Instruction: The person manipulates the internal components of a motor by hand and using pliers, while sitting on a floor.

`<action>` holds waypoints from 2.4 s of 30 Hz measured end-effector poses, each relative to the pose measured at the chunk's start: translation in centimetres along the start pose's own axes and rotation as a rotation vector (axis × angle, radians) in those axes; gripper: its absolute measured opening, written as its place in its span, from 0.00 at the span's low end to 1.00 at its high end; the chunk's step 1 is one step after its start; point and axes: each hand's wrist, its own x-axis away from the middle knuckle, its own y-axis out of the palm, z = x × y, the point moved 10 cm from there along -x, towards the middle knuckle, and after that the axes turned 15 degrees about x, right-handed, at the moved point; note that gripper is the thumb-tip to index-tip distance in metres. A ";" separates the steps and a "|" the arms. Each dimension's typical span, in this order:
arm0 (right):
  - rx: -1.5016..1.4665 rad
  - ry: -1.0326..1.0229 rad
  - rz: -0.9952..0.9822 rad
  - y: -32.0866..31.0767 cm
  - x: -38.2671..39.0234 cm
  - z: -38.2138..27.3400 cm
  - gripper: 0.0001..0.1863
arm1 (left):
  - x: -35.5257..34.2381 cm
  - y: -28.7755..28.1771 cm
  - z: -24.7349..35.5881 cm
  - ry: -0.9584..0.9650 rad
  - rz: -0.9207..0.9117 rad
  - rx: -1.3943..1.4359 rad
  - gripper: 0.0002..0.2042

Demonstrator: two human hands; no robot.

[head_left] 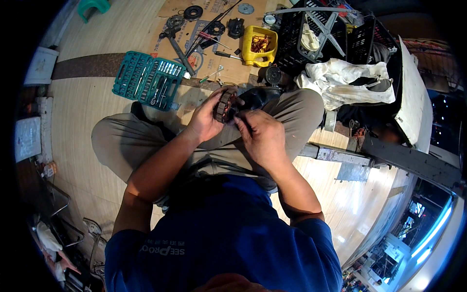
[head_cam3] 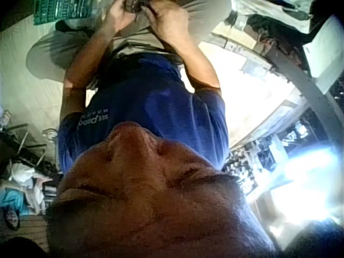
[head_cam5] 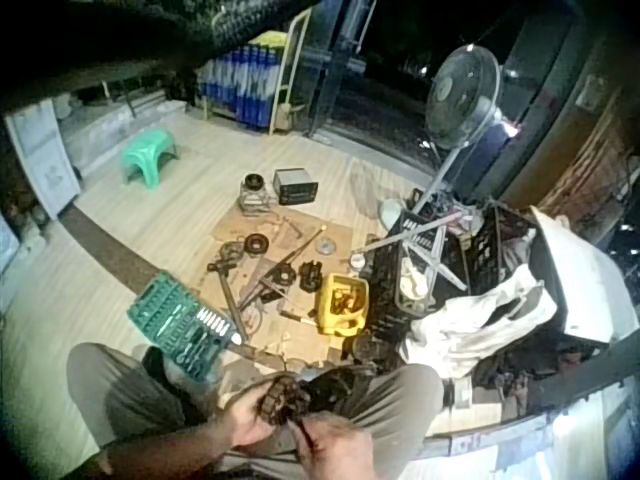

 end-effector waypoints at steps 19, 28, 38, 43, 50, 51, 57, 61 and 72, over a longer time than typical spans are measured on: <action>-0.007 0.145 -0.023 -1.0 0.1 3.7 0.06 | 0.8 2.4 2.9 0.064 -0.057 -0.259 0.23; 0.005 0.122 -0.034 -1.2 0.0 3.8 0.06 | 1.2 3.3 4.0 0.144 -0.042 -0.619 0.26; -0.103 0.145 -0.101 -0.3 0.1 3.9 0.05 | 1.3 2.9 4.5 0.164 -0.017 -0.636 0.27; -0.106 0.128 -0.130 -0.4 0.2 3.4 0.05 | 1.2 2.4 4.4 0.173 -0.004 -0.634 0.27; -0.034 0.102 -0.106 -1.2 0.7 2.2 0.06 | 0.9 2.4 4.8 0.235 -0.024 -0.480 0.26; -0.081 0.097 -0.118 -1.1 0.9 1.6 0.07 | 0.8 2.3 5.0 0.234 -0.026 -0.487 0.26; -0.266 0.002 -0.408 0.3 3.4 -2.7 0.15 | 0.3 1.6 4.8 0.036 -0.175 0.105 0.25; -0.289 -0.086 -0.533 0.5 5.1 -3.6 0.22 | 0.3 1.5 4.5 -0.059 -0.162 0.249 0.29; -0.356 0.236 -0.120 0.1 0.6 5.8 0.12 | 0.9 4.0 2.3 -0.152 -0.196 0.285 0.28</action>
